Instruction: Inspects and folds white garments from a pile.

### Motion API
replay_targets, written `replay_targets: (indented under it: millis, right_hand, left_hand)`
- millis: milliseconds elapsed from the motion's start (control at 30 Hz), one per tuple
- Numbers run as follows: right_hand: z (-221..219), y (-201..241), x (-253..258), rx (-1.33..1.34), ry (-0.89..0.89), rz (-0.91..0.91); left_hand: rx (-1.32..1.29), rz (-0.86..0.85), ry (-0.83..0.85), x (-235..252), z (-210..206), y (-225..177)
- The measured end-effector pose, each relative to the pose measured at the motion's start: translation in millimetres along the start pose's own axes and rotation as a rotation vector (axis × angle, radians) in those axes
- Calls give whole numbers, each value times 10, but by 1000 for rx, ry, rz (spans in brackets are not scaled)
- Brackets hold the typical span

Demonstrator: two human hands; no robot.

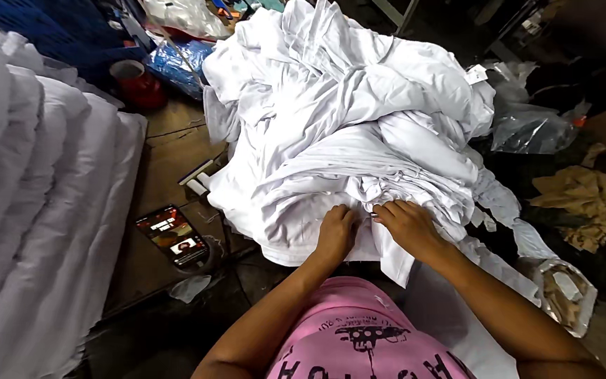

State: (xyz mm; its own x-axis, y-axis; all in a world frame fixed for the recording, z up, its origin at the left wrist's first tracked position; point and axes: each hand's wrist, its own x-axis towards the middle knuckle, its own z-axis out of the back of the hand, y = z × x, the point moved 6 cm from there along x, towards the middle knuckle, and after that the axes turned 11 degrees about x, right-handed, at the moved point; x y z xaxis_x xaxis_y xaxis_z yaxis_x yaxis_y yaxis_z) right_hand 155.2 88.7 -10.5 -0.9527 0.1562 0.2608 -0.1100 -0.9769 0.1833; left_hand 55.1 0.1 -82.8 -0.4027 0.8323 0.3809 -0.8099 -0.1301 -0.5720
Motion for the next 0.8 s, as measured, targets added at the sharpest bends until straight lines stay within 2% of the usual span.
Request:
replay_targets:
  millis: [133, 367, 533, 600, 733, 800]
  right_hand:
    - [-56, -78, 23, -14, -48, -14]
    - [-1, -62, -57, 7, 32, 90]
    - [-8, -89, 21, 52, -59, -32]
    - [-21, -97, 28, 77, -83, -86]
    - [5, -91, 0, 136, 18, -102]
    - [18, -70, -20, 140, 77, -94]
  left_hand:
    - [160, -179, -29, 68, -180, -14]
    - [48, -6, 7, -13, 78, -42]
    - [194, -81, 45, 22, -99, -89]
    - [213, -121, 5, 62, -211, -72]
    - [-95, 75, 97, 68, -36, -12]
    - [-109, 139, 164, 6, 20, 9]
